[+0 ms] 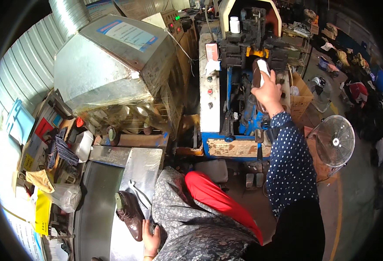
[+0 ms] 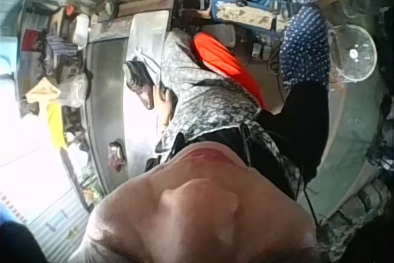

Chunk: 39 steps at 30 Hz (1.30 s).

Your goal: Operating a toe-lasting machine to shape shoes and placing them on a conveyor belt.

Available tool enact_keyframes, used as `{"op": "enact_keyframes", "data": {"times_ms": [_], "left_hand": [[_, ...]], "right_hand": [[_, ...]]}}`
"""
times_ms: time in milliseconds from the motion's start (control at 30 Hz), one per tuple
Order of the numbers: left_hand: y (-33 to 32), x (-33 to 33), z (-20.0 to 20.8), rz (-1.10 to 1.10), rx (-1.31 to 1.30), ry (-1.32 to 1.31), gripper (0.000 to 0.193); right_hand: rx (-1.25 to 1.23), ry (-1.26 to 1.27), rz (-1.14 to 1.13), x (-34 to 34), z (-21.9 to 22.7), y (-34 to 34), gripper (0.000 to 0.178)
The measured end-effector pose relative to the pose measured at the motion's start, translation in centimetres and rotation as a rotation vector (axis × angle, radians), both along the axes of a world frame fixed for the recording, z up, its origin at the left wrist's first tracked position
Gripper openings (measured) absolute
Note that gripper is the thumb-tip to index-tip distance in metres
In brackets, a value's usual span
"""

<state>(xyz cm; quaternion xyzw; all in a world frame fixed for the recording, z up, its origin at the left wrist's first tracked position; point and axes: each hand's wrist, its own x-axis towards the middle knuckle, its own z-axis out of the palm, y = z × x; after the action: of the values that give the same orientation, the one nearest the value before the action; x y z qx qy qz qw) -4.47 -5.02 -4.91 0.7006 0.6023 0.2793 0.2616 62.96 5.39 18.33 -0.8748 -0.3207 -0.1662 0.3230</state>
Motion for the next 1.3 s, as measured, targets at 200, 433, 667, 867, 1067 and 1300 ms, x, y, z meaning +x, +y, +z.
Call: {"op": "enact_keyframes", "data": {"times_ms": [200, 433, 667, 867, 1067, 1300], "left_hand": [[3.3, 5.6, 5.2, -0.234, -0.307, -0.485, 0.045], [9.4, 17.4, 12.8, -0.372, -0.334, -1.006, 0.054], [10.7, 13.0, 14.4, -0.038, -0.694, -1.543, 0.053], [4.8, 8.0, 10.7, -0.485, -0.599, -0.357, 0.037], [4.6, 2.6, 9.4, -0.282, 0.017, -0.127, 0.048], [8.1, -4.7, 5.8, 0.303, 0.071, -0.313, 0.037]], "right_hand": [[0.192, -0.292, 0.425, -7.7, -0.3, -4.8, 0.081], [0.490, 0.006, 1.036, -25.1, -3.5, -7.2, 0.095], [0.141, 0.550, 1.511, -34.7, -6.5, -9.7, 0.102], [-0.480, 1.808, 1.534, -33.4, -12.8, -10.3, 0.065], [-0.356, 2.306, 0.761, -34.6, -17.1, -11.6, 0.058], [0.182, 1.940, 0.901, -37.3, -16.4, 5.9, 0.053]]}}
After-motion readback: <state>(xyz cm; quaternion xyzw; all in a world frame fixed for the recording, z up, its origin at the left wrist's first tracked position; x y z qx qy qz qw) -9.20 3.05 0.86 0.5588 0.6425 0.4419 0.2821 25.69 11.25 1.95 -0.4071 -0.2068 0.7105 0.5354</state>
